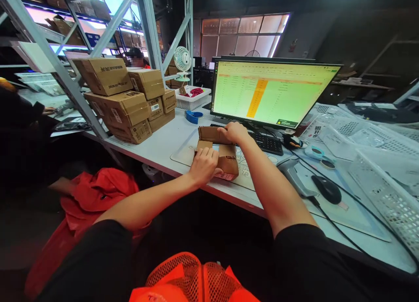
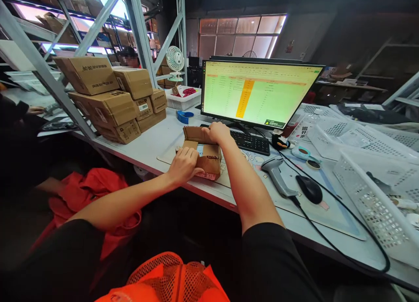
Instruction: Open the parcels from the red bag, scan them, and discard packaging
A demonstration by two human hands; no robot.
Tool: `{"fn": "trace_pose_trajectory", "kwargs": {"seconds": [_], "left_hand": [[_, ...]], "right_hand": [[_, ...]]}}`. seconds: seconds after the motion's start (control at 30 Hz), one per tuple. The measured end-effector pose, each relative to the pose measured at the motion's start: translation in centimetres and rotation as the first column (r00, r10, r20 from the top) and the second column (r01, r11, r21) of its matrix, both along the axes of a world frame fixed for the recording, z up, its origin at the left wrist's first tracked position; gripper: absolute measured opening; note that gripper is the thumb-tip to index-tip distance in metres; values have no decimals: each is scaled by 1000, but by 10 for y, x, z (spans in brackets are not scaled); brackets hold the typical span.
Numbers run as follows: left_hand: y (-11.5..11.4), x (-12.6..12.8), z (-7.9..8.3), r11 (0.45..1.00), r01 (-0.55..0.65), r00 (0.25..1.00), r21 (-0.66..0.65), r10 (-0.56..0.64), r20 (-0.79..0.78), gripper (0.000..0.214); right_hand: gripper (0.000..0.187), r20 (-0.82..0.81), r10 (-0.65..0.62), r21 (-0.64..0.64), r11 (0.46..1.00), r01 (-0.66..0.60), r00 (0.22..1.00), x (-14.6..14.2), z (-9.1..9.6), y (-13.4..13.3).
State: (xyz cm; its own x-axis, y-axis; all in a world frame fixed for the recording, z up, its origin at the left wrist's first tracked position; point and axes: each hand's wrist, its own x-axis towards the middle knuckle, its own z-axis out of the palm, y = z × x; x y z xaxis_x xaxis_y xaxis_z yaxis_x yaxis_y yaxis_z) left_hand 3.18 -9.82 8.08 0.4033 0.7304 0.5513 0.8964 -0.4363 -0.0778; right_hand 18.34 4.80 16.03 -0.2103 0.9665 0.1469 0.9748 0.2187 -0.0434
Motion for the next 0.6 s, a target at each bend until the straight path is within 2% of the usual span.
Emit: {"fn": "trace_pose_trajectory", "kwargs": {"seconds": [0.1,0.23,0.4,0.5,0.6], "left_hand": [[-4,0,-10,999,-2,1000,34,1,28,38],[-14,-1,-22,998,30,999,58,-31,11,17],[-28,-3,-39,991,9,999,131,-16,52,16],[-37,-3,-46,984,-4,997,177,-10,76,11],[-50,-3,-50,986,8,995,168,-24,93,12]], "right_hand": [[66,-21,-3,3,1000,3,1000,-6,2,-2],[62,-38,-29,-9,1000,29,999,4,-4,-7],[57,-30,2,-30,1000,-3,1000,24,-11,-11],[58,-21,10,1,1000,-10,1000,26,-13,-14],[57,-19,13,25,1000,-12,1000,25,-14,-16]]}}
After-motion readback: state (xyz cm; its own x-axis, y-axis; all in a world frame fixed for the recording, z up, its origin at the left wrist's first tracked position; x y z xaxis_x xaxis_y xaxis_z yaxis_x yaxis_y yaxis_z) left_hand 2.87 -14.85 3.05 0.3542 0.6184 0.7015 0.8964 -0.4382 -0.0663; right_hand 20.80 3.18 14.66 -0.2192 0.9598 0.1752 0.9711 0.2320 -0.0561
